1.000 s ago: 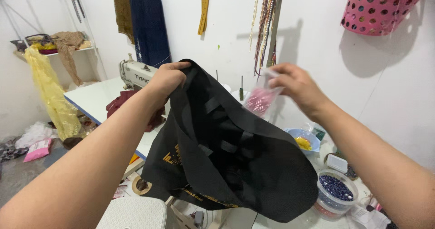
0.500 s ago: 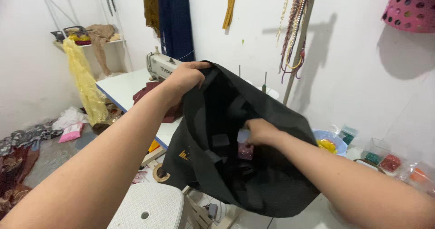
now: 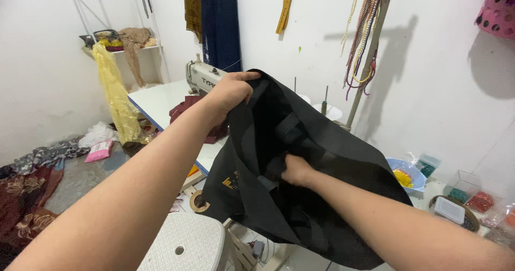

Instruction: The person gathers small containers of beads and craft supplies from the worktable, ties some items into a white plastic bag, and places the containers one at a time into a large black tote bag, arranging them inside.

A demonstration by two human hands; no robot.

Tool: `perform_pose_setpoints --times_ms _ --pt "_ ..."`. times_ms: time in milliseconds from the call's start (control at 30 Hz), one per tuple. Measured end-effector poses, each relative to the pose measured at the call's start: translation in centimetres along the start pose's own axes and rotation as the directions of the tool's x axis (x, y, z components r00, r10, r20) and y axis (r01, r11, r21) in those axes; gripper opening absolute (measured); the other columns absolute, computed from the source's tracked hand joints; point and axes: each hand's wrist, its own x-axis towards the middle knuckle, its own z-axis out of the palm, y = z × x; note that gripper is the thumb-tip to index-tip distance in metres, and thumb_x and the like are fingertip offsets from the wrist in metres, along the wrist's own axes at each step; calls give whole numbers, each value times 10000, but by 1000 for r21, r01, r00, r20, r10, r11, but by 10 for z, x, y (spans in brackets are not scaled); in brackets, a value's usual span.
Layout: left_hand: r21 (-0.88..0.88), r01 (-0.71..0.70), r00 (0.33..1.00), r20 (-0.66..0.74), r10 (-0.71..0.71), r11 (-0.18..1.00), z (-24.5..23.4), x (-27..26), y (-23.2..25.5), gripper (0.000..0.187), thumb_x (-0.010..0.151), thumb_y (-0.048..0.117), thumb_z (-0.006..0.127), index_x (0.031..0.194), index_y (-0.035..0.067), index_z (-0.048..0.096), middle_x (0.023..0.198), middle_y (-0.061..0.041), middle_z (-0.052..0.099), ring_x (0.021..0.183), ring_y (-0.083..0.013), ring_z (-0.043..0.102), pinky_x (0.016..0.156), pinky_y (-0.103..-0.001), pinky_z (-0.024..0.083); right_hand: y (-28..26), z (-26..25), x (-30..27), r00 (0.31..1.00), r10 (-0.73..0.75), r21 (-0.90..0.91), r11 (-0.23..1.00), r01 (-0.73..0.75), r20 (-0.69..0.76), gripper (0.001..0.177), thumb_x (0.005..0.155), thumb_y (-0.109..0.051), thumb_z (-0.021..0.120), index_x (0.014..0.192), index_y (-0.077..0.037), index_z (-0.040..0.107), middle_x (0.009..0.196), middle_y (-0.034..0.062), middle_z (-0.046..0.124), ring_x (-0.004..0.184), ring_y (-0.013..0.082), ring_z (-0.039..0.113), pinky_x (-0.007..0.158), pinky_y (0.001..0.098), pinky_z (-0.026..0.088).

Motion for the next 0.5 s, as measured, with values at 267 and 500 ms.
perform_pose_setpoints --times_ms 267,500 --pt "32 -18 1000 0 18 999 -4 -9 5 832 656 -69 460 1446 157 588 1067 -187 725 843 -216 710 745 -288 588 -24 1 -2 999 39 76 996 -41 25 446 884 5 629 1327 30 584 1151 224 707 932 331 758 798 389 629" --pt "37 11 1000 -5 -11 999 -4 -10 4 827 669 -60 460 1455 166 586 1058 -207 718 824 -240 681 727 -324 565 -37 -23 -14 993 -107 -207 972 113 43 448 881 -151 755 1277 26 647 1158 225 688 998 294 672 865 361 554"
